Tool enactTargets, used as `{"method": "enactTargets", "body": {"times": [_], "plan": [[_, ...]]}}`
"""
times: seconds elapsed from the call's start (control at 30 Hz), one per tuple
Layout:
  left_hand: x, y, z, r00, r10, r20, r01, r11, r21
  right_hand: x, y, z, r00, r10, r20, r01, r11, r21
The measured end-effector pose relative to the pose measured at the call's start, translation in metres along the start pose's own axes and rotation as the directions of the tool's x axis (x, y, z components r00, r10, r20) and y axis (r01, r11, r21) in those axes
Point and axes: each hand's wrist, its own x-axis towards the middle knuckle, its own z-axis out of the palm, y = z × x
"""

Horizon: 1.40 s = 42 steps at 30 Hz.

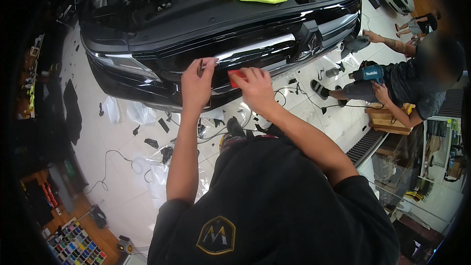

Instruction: The person applies a black vinyl wrap to the front bumper of a car. They use a red squeegee to smooth the film, a knife to trim edges, and a yellow cloth to wipe the surface. A second person is visible in the background using a heat gun.

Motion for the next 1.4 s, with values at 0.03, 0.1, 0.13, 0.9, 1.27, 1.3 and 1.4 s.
{"method": "enactTargets", "body": {"times": [0.03,0.1,0.13,0.9,1.27,1.3,1.4], "plan": [[0.006,0.004,0.003,1.000,0.005,0.006,-0.004,0.996,-0.091,0.004,-0.003,0.004,1.000,-0.011,0.007,0.011,1.000,-0.020],[0.004,0.011,-0.001,1.000,-0.010,0.029,0.012,0.997,-0.073,0.012,-0.006,0.007,0.999,-0.032,0.021,0.034,0.998,-0.060],[0.001,0.008,-0.005,0.999,-0.023,0.028,0.025,0.997,-0.070,0.013,-0.007,0.009,0.999,-0.026,0.028,0.027,0.998,-0.055],[-0.089,0.011,-0.025,0.954,-0.247,0.168,0.286,0.918,-0.275,0.044,-0.050,-0.094,0.880,0.092,0.465,-0.429,0.571,0.700],[-0.171,-0.035,-0.073,0.823,-0.416,-0.386,0.428,0.902,-0.058,0.205,0.218,-0.070,0.790,0.610,0.066,-0.613,0.788,0.061],[-0.179,-0.032,-0.071,0.800,-0.431,-0.418,0.442,0.894,-0.074,0.209,0.227,-0.075,0.840,0.520,0.155,-0.541,0.824,0.166],[-0.213,-0.019,-0.072,0.733,-0.472,-0.489,0.434,0.879,-0.198,0.216,0.181,-0.131,0.890,0.456,0.027,-0.175,0.287,0.942]]}}
